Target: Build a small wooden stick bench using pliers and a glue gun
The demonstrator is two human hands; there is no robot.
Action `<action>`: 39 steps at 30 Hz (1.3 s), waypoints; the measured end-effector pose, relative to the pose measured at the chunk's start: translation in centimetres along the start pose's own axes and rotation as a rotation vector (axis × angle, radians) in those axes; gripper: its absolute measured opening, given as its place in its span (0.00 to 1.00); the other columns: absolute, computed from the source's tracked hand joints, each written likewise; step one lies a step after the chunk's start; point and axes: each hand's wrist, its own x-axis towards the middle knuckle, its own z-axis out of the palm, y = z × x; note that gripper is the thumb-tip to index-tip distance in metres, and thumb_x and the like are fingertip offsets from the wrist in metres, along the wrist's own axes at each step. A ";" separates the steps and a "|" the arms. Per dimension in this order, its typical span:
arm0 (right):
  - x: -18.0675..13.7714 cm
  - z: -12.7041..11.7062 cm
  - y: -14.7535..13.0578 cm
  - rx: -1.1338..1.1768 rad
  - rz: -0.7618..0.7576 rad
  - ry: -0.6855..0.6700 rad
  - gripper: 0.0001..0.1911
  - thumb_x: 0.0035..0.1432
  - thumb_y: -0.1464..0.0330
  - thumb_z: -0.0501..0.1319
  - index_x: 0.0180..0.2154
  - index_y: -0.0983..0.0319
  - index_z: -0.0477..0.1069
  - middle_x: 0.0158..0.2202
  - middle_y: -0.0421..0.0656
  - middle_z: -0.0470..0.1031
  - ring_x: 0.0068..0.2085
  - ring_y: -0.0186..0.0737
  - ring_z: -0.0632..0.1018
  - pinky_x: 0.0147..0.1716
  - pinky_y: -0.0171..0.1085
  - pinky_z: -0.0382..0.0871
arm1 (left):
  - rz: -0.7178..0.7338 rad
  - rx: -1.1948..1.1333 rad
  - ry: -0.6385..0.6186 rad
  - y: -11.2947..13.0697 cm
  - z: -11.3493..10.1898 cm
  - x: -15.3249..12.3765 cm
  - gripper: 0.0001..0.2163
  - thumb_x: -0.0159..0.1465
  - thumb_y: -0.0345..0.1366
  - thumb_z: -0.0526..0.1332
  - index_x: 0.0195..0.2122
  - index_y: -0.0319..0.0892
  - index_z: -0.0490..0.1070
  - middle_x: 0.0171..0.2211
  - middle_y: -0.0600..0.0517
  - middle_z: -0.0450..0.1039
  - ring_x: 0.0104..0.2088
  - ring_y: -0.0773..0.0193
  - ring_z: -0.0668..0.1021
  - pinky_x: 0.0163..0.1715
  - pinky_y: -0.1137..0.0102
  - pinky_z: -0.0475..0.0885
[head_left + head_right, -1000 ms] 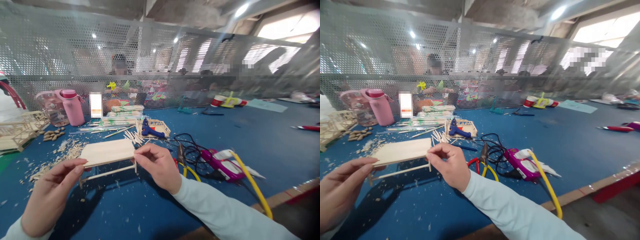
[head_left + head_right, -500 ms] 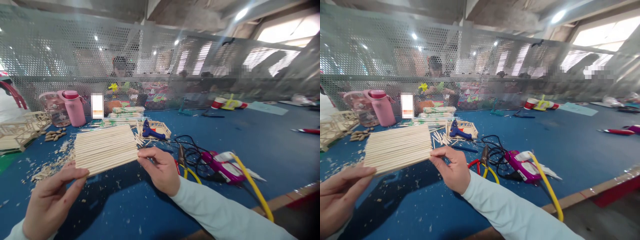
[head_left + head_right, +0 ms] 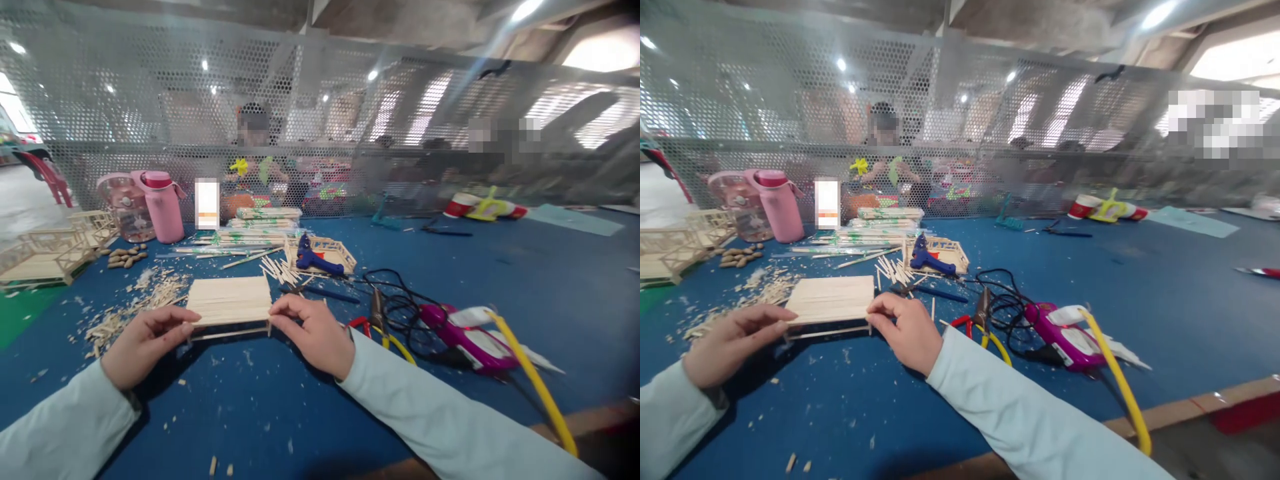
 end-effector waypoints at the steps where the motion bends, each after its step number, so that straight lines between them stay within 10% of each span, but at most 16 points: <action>1: 0.0 0.1 -0.1 -0.035 0.006 -0.034 0.04 0.54 0.70 0.59 0.29 0.60 0.71 0.25 0.39 0.76 0.27 0.34 0.75 0.30 0.33 0.65 | -0.014 -0.006 0.000 -0.3 -0.1 0.0 0.13 0.44 0.46 0.67 0.27 0.43 0.78 0.26 0.47 0.78 0.26 0.60 0.77 0.27 0.68 0.72; 19: 0.6 -0.5 0.6 -0.118 0.033 -0.073 0.05 0.55 0.70 0.57 0.29 0.62 0.71 0.27 0.40 0.76 0.29 0.34 0.75 0.31 0.32 0.65 | 0.027 0.227 0.134 -0.9 1.9 -1.5 0.17 0.51 0.49 0.60 0.35 0.44 0.78 0.37 0.47 0.79 0.41 0.53 0.77 0.46 0.61 0.70; 24: 0.7 -0.5 0.6 -0.143 0.019 -0.065 0.06 0.56 0.69 0.57 0.29 0.62 0.70 0.27 0.40 0.76 0.29 0.34 0.75 0.31 0.32 0.64 | -0.023 0.254 0.133 -2.0 1.3 -1.9 0.36 0.50 0.44 0.62 0.60 0.41 0.54 0.36 0.48 0.76 0.38 0.56 0.77 0.43 0.59 0.70; 39: 0.7 -0.4 0.7 -0.151 0.032 -0.081 0.06 0.56 0.68 0.57 0.30 0.62 0.71 0.28 0.40 0.76 0.30 0.35 0.75 0.31 0.33 0.65 | 0.630 0.775 0.200 -0.2 1.6 -1.4 0.10 0.58 0.40 0.60 0.40 0.43 0.68 0.36 0.49 0.70 0.38 0.60 0.71 0.39 0.64 0.67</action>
